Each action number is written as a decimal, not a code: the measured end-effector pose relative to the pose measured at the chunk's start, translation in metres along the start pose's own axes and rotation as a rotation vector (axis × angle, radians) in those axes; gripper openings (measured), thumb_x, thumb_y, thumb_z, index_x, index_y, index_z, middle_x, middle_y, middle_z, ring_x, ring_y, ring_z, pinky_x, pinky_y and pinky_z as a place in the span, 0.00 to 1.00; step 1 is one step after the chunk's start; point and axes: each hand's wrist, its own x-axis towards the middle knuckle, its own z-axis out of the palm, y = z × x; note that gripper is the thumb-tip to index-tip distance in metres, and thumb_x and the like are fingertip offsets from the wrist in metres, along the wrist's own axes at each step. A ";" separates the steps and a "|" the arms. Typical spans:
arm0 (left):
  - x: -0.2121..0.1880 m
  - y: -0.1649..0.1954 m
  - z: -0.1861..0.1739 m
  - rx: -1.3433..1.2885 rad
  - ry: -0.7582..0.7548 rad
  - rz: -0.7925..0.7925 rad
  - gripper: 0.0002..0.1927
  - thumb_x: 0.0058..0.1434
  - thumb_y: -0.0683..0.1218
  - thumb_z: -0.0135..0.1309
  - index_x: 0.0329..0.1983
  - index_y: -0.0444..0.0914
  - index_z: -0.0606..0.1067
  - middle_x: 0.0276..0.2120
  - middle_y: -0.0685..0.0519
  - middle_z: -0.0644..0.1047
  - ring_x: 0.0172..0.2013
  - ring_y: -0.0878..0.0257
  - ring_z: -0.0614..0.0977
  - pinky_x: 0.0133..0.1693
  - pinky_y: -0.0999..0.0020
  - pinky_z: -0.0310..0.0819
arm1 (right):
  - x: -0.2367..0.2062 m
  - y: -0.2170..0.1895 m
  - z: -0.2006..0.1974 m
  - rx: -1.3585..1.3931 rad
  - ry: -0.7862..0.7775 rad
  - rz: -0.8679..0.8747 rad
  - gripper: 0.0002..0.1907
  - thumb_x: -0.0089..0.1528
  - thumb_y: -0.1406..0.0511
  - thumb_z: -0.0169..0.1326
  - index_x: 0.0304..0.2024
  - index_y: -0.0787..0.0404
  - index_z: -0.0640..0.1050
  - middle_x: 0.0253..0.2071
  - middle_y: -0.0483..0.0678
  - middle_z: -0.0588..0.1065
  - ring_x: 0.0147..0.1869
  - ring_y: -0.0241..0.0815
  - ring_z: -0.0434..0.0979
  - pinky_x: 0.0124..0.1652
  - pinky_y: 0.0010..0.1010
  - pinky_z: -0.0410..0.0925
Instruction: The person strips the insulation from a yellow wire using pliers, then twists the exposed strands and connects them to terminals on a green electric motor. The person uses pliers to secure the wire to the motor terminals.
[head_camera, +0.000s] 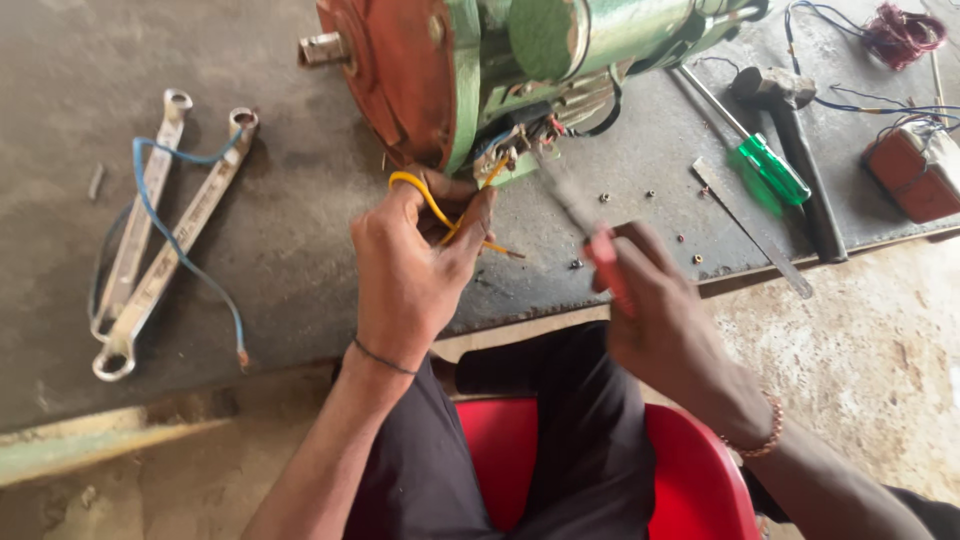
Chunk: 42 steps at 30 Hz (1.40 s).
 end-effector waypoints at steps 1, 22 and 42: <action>-0.001 0.000 0.000 -0.015 -0.002 -0.028 0.09 0.63 0.41 0.65 0.33 0.33 0.76 0.26 0.51 0.83 0.27 0.69 0.85 0.30 0.73 0.79 | -0.001 0.000 0.001 0.016 -0.028 -0.004 0.28 0.51 0.82 0.40 0.54 0.71 0.73 0.43 0.55 0.71 0.44 0.51 0.77 0.41 0.38 0.72; -0.072 0.026 0.022 0.369 0.059 0.539 0.17 0.72 0.35 0.39 0.63 0.24 0.64 0.54 0.30 0.75 0.53 0.39 0.82 0.51 0.55 0.80 | -0.150 0.032 0.010 0.607 -0.165 0.364 0.20 0.45 0.84 0.49 0.38 0.69 0.79 0.48 0.51 0.75 0.50 0.42 0.79 0.46 0.29 0.74; -0.211 -0.049 0.058 0.205 -0.003 -0.137 0.06 0.69 0.36 0.38 0.42 0.32 0.68 0.27 0.49 0.76 0.24 0.66 0.78 0.26 0.70 0.73 | -0.233 0.069 0.050 1.022 -0.159 0.616 0.39 0.44 0.85 0.47 0.60 0.69 0.74 0.47 0.52 0.76 0.39 0.39 0.78 0.26 0.26 0.68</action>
